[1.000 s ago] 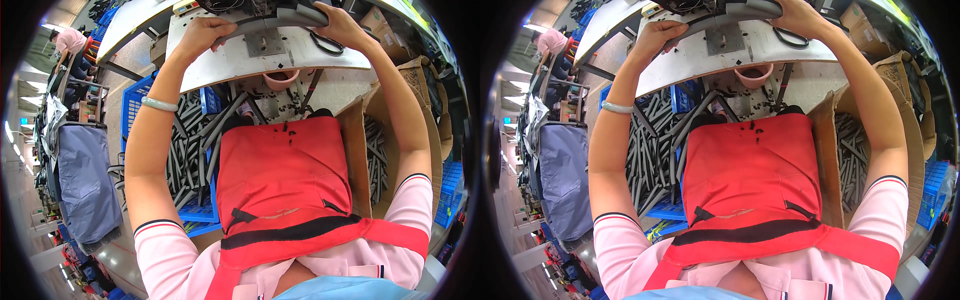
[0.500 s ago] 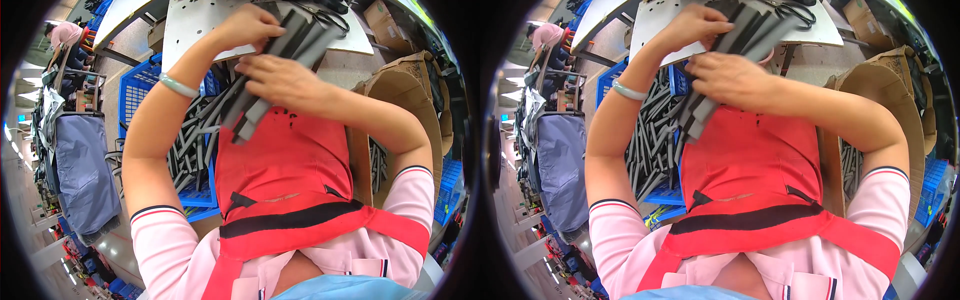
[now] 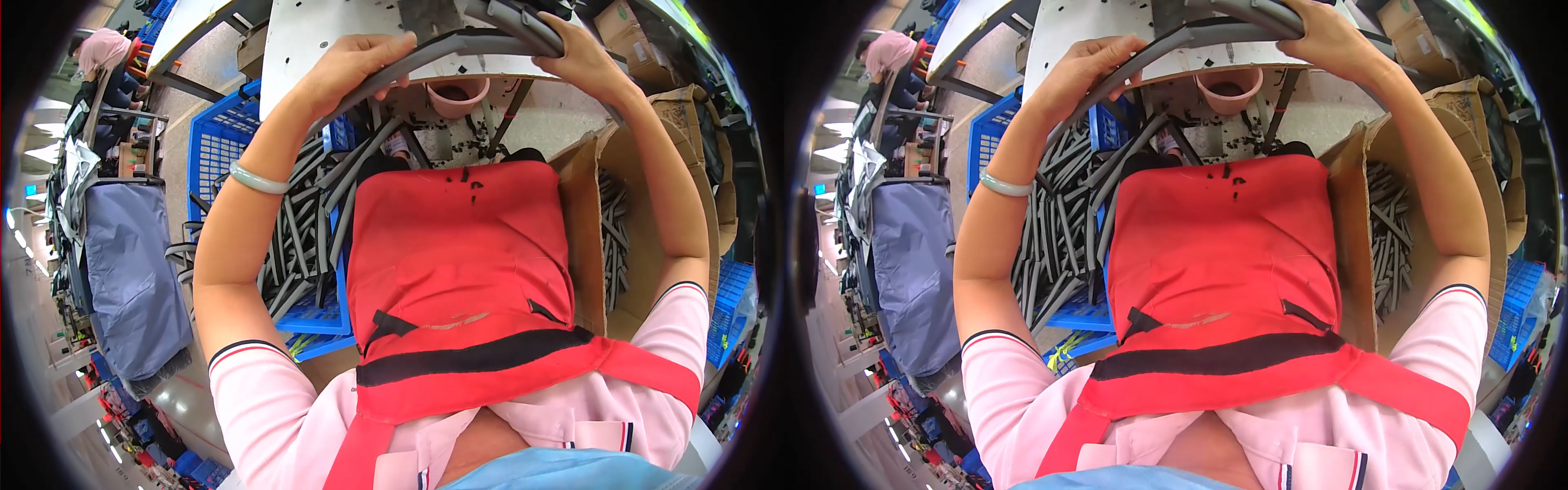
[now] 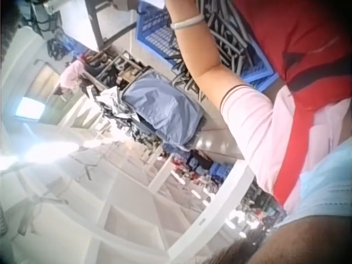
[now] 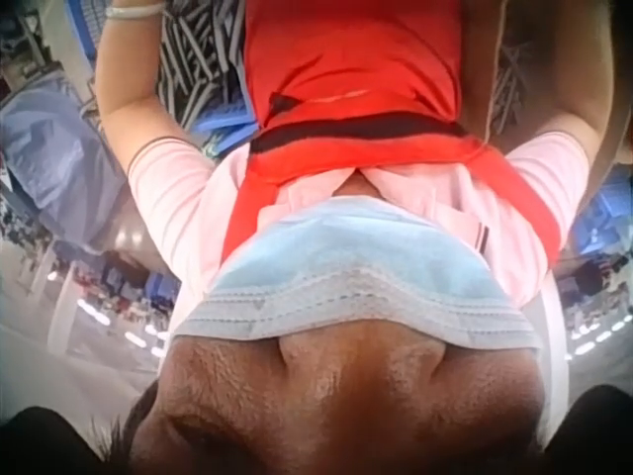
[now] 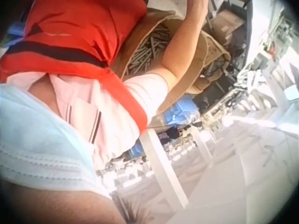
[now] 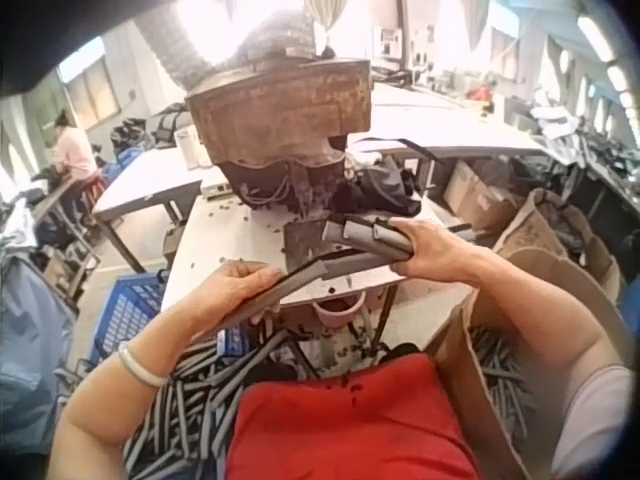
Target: Feeding long foam strips into an industrial machine and trimming them with scissors at a factory workstation.
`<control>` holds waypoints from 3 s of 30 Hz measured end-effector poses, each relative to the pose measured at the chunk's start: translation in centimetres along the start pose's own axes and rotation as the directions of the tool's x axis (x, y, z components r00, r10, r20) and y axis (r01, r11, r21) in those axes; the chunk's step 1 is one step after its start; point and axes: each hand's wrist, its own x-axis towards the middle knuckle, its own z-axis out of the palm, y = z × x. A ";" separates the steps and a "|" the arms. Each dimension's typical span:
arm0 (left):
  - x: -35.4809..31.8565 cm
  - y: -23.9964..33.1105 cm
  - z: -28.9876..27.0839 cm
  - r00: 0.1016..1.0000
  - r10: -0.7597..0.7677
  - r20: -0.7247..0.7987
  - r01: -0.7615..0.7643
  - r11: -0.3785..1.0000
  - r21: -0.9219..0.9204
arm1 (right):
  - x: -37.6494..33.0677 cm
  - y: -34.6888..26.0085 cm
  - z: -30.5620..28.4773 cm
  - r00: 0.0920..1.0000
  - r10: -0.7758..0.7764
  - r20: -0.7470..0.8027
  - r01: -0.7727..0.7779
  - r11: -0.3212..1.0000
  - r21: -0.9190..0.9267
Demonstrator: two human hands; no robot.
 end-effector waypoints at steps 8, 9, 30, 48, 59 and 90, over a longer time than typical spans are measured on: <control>3.0 -0.2 -2.2 0.940 0.240 -0.242 -0.112 0.888 0.446 | 1.8 0.0 -1.6 0.993 -0.116 -0.017 0.116 0.993 -0.023; 3.2 -0.1 -2.6 0.933 0.252 -0.258 -0.120 0.891 0.439 | 2.3 -0.7 -1.8 0.993 -0.118 -0.022 0.117 0.993 -0.021; 6.2 0.7 -5.7 0.940 0.187 -0.284 -0.049 0.902 0.429 | 5.6 0.2 -2.7 1.000 -0.016 -0.011 0.016 1.000 0.016; 6.7 1.3 -6.5 0.949 0.213 -0.234 -0.138 0.944 0.301 | 7.0 0.2 -3.1 0.997 -0.074 0.007 0.072 0.989 0.133; 3.7 -0.9 -8.6 0.870 0.261 -0.418 -0.113 0.931 0.347 | 2.1 2.5 -3.0 0.984 0.026 -0.178 0.003 0.987 0.158; 4.5 2.2 -0.8 0.879 0.427 -0.213 -0.250 0.793 0.556 | 2.3 -0.6 -5.3 0.977 0.068 0.200 -0.123 0.953 0.276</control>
